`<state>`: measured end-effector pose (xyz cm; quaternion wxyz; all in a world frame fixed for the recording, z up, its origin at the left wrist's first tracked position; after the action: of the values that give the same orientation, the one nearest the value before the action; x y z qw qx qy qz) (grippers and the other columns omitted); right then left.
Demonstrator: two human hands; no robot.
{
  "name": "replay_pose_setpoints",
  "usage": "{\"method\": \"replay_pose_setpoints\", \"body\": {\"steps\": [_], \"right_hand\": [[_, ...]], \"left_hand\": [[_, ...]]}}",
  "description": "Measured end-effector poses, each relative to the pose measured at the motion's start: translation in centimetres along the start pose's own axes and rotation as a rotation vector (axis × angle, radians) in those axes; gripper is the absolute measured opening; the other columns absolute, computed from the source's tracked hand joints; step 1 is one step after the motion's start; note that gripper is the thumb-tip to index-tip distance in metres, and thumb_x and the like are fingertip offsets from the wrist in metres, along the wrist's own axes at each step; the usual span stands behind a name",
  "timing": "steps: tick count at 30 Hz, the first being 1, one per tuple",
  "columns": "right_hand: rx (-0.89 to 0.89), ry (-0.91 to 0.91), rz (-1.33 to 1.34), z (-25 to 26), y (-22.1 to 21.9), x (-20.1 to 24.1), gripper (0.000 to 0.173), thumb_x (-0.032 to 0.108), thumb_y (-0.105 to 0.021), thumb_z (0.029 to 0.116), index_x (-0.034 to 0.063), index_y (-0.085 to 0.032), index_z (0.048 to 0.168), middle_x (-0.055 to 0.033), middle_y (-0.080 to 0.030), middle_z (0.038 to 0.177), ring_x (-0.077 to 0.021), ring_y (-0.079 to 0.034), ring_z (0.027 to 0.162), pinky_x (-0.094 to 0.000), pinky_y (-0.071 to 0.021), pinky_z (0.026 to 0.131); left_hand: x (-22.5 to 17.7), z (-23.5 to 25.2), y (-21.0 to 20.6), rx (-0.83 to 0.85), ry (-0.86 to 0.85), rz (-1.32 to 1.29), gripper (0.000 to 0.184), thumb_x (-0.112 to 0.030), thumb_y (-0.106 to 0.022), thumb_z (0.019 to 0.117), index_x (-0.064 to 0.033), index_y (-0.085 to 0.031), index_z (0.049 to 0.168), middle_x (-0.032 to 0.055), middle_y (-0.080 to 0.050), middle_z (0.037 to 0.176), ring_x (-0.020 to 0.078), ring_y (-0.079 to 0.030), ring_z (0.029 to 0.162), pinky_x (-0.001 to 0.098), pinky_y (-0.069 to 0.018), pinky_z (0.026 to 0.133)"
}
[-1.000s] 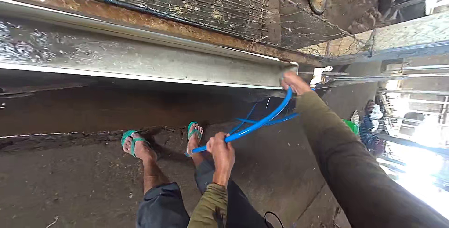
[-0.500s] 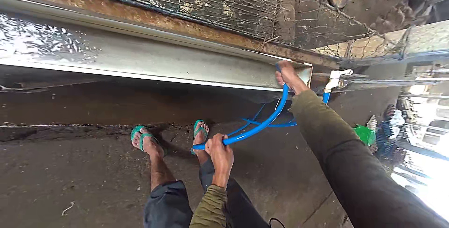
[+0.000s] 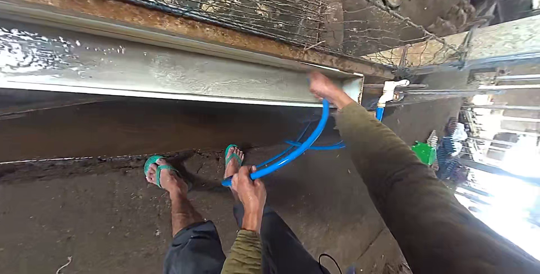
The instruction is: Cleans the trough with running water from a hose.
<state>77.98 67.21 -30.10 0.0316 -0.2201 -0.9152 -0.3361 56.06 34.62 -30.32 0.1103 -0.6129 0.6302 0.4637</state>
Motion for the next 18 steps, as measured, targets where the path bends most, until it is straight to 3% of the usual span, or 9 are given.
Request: {"method": "replay_pose_setpoints", "body": {"steps": [3, 5, 8, 12, 18], "right_hand": [[-0.119, -0.260, -0.159, -1.2, 5.6, -7.2, 0.034, 0.017, -0.046, 0.1056, -0.0114, -0.056, 0.121, -0.0235, -0.057, 0.093, -0.0308, -0.055, 0.074, -0.0522, -0.0476, 0.070], [-0.122, -0.391, -0.208, -1.8, 8.2, -10.2, 0.036, 0.018, -0.045, 0.1070, -0.0140, -0.059, 0.116, -0.0268, -0.059, 0.099, -0.0337, -0.056, 0.081, -0.0547, -0.0470, 0.076], [-0.030, -0.516, -0.246, -2.1, 9.3, -11.5, 0.027, 0.018, -0.039, 0.1081, -0.0029, -0.057, 0.104, -0.0076, -0.044, 0.078, -0.0163, -0.041, 0.062, -0.0351, -0.0400, 0.060], [0.042, -0.554, -0.064, -1.4, 8.5, -11.5, 0.020, 0.017, -0.039, 0.1069, 0.0094, -0.048, 0.092, 0.0028, -0.036, 0.062, -0.0051, -0.031, 0.044, -0.0195, -0.0296, 0.042], [0.144, -0.457, 0.381, 0.1, 5.4, -10.4, 0.020, 0.025, -0.037, 0.1114, 0.0153, -0.048, 0.097, 0.0059, -0.036, 0.057, -0.0009, -0.030, 0.038, -0.0148, -0.0258, 0.035]], "left_hand": [[-4.6, 0.0, -2.5, 0.200, -0.083, 0.018, 0.017, -0.003, -0.062, 0.0933, 0.0054, -0.071, 0.104, 0.0231, -0.070, 0.100, 0.0433, -0.064, 0.101, 0.0644, -0.0410, 0.100], [-6.8, -0.3, -4.2, 0.320, -0.095, 0.051, 0.018, -0.003, -0.062, 0.0936, 0.0036, -0.071, 0.107, 0.0206, -0.071, 0.103, 0.0412, -0.064, 0.103, 0.0619, -0.0410, 0.101], [-8.4, -0.6, -5.5, 0.401, -0.094, 0.072, 0.018, -0.003, -0.060, 0.0935, 0.0028, -0.070, 0.108, 0.0184, -0.071, 0.101, 0.0378, -0.065, 0.102, 0.0567, -0.0428, 0.101], [-8.4, -0.7, -5.6, 0.433, -0.111, 0.086, 0.018, -0.004, -0.060, 0.0938, 0.0017, -0.070, 0.108, 0.0165, -0.072, 0.098, 0.0346, -0.067, 0.098, 0.0534, -0.0445, 0.099], [-7.6, -0.6, -5.3, 0.370, -0.148, 0.080, 0.014, -0.005, -0.060, 0.0924, 0.0004, -0.070, 0.101, 0.0133, -0.070, 0.089, 0.0323, -0.066, 0.090, 0.0523, -0.0449, 0.095]]}}
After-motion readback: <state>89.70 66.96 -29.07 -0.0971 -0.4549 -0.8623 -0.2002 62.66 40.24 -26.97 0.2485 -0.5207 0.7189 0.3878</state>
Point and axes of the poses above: each hand's wrist, its own z-axis towards the middle knuckle, its own y-axis out of the back of the hand, x = y × z, the point moved 7 cm from there along z, towards the middle knuckle
